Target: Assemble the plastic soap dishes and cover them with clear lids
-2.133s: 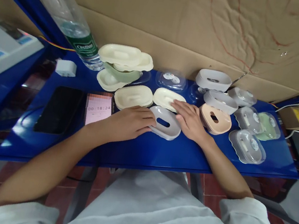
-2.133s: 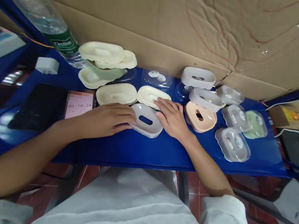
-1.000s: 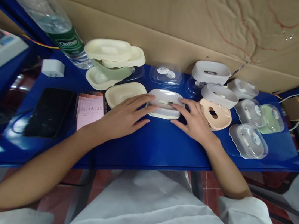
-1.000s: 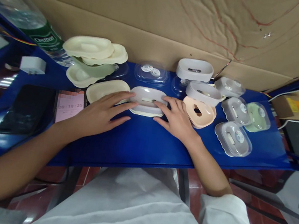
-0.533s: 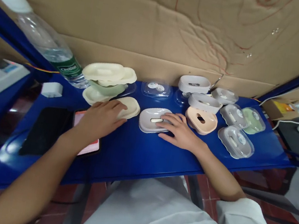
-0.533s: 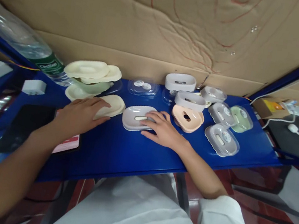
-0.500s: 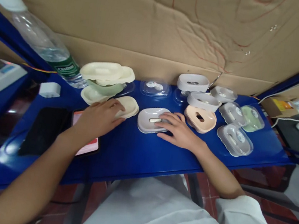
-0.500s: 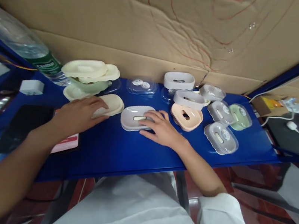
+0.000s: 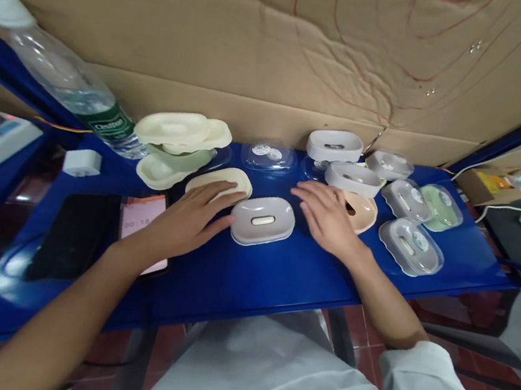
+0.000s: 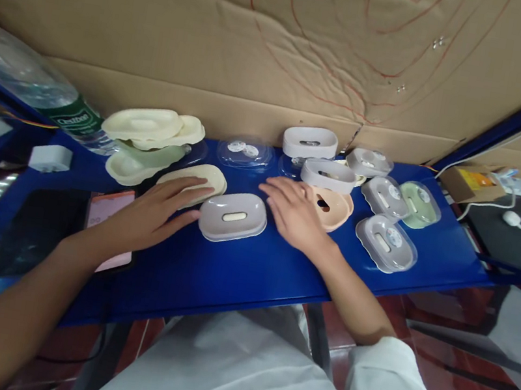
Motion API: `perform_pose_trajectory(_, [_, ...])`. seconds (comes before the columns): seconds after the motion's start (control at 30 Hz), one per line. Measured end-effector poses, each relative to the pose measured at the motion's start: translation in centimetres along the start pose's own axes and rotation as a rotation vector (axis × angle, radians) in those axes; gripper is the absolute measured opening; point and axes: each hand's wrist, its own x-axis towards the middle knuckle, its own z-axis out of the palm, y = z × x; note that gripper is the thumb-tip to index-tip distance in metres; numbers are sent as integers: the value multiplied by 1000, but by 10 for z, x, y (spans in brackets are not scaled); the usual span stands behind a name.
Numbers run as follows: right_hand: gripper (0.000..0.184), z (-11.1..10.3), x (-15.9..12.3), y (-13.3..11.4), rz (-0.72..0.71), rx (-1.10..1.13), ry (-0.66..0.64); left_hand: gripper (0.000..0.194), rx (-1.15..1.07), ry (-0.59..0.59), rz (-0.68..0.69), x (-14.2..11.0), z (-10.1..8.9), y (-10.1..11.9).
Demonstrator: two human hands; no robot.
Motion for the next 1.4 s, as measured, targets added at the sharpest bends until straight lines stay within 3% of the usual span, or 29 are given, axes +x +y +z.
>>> perform_pose_trajectory(0.07, [47,-6,9,10,40,-71,23,47,-21,-33,45,-1,-1,4])
perform_pose_trajectory(0.17, [51,-1,38,20,-11,-130,-80,37,-38,-65,88,-1,-1,6])
perform_pose_trajectory(0.37, [68,43,113,19,-2,-214,-206,33,-62,-80,82,-3,1,3])
perform_pose_trajectory(0.57, [59,63,134,22,95,-219,-147,35,-67,-64,72,-4,4,1])
perform_pose_trajectory(0.7, [53,55,124,31,97,-49,-24,37,-77,-59,46,-2,3,0])
perform_pose_trajectory(0.83, [57,36,78,22,4,62,114,60,-84,-107,-99,0,-2,2])
perform_pose_trajectory(0.97, [59,25,21,-2,-47,82,51,87,-161,-112,-202,2,-2,4])
perform_pose_trajectory(1.07, [58,28,0,-18,-103,88,9,102,-178,-98,-199,2,0,4])
perform_pose_trajectory(1.27, [56,39,-2,-36,-176,65,-89,87,-86,-93,-121,-2,4,-1])
perform_pose_trajectory(1.4, [56,42,-7,-39,-195,-1,-52,88,-52,-106,-88,-5,4,-4])
